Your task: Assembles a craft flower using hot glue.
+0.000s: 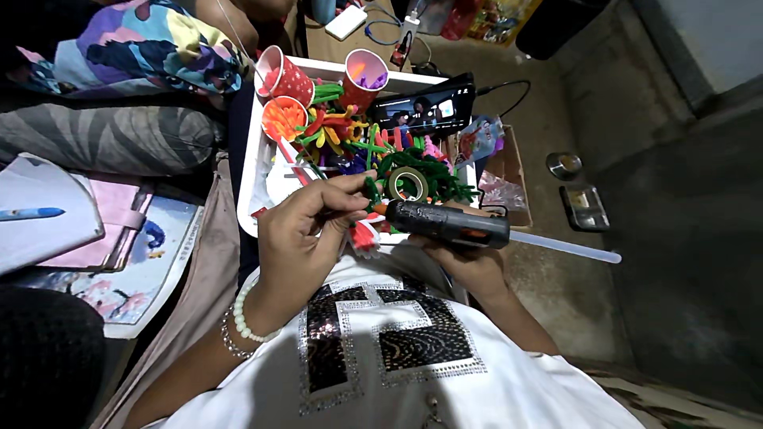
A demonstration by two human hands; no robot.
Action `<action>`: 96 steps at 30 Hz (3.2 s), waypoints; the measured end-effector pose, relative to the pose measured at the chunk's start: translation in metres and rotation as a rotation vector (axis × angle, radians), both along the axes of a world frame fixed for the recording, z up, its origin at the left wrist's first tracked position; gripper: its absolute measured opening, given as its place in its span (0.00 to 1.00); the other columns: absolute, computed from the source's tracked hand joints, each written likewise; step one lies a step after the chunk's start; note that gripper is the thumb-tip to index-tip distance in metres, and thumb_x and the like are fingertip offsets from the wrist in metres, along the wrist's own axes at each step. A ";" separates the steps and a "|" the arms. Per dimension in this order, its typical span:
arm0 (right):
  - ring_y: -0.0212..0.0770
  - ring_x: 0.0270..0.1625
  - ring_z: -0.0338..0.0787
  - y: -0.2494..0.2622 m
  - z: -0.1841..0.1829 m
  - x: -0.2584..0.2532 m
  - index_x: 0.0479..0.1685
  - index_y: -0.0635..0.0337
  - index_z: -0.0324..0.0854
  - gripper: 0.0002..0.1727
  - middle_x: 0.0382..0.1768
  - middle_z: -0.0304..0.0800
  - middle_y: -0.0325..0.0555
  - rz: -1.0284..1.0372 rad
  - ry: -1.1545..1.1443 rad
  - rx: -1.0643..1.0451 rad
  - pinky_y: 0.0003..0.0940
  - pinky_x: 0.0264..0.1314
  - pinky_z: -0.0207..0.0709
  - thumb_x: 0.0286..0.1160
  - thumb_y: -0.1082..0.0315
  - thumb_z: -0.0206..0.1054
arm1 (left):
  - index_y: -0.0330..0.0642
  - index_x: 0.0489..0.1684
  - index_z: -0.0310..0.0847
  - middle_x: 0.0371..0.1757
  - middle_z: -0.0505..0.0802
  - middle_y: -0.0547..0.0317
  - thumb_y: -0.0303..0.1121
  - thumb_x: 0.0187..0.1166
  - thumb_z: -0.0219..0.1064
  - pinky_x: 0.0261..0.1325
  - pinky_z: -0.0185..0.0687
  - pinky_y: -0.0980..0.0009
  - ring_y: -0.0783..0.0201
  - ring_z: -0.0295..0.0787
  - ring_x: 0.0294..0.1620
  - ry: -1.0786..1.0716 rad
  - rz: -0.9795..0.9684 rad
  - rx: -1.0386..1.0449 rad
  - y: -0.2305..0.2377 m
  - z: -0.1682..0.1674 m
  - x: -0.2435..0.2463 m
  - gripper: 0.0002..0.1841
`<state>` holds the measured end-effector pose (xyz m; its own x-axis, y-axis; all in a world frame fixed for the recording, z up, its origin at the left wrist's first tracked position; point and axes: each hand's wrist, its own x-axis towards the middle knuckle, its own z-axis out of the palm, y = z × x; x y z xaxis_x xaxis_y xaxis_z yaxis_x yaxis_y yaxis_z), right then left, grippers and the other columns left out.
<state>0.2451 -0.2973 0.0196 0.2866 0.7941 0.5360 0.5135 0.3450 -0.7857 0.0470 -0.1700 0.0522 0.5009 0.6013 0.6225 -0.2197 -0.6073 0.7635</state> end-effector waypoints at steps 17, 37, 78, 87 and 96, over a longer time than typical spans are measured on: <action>0.25 0.50 0.91 0.004 0.013 0.010 0.43 0.58 0.90 0.11 0.43 0.94 0.35 0.223 -0.038 -0.023 0.23 0.56 0.87 0.71 0.61 0.79 | 0.35 0.43 0.85 0.63 0.93 0.49 0.18 0.78 0.68 0.63 0.92 0.66 0.58 0.93 0.63 -0.067 -0.041 0.027 0.001 0.001 0.000 0.04; 0.29 0.40 0.87 0.006 0.010 0.008 0.22 0.61 0.84 0.10 0.27 0.87 0.41 0.051 -0.185 0.110 0.23 0.49 0.81 0.62 0.66 0.77 | 0.37 0.42 0.85 0.63 0.93 0.49 0.20 0.78 0.69 0.61 0.94 0.65 0.56 0.93 0.62 -0.087 -0.097 0.029 0.001 0.000 -0.001 0.03; 0.29 0.38 0.85 0.008 0.004 0.016 0.18 0.61 0.82 0.11 0.23 0.85 0.39 -0.004 -0.219 0.184 0.28 0.55 0.78 0.60 0.68 0.77 | 0.41 0.44 0.87 0.60 0.93 0.58 0.24 0.80 0.70 0.60 0.92 0.69 0.62 0.92 0.61 -0.073 -0.151 -0.024 0.001 -0.004 0.001 0.03; 0.29 0.37 0.85 0.007 0.006 0.017 0.17 0.60 0.82 0.11 0.22 0.85 0.38 -0.018 -0.241 0.177 0.30 0.57 0.76 0.59 0.67 0.77 | 0.42 0.44 0.86 0.61 0.93 0.58 0.25 0.80 0.70 0.59 0.92 0.70 0.63 0.92 0.60 -0.070 -0.156 -0.029 0.001 -0.003 0.001 0.03; 0.29 0.40 0.87 0.006 0.005 0.021 0.24 0.60 0.85 0.09 0.30 0.90 0.40 0.027 -0.231 0.194 0.28 0.49 0.79 0.62 0.66 0.78 | 0.42 0.45 0.86 0.61 0.93 0.58 0.25 0.80 0.70 0.61 0.92 0.69 0.62 0.92 0.61 -0.092 -0.155 -0.041 0.001 -0.004 0.001 0.03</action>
<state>0.2665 -0.2918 0.0242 0.1193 0.6764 0.7268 0.6597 0.4931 -0.5671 0.0479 -0.1686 0.0485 0.5315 0.5471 0.6467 -0.3782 -0.5298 0.7591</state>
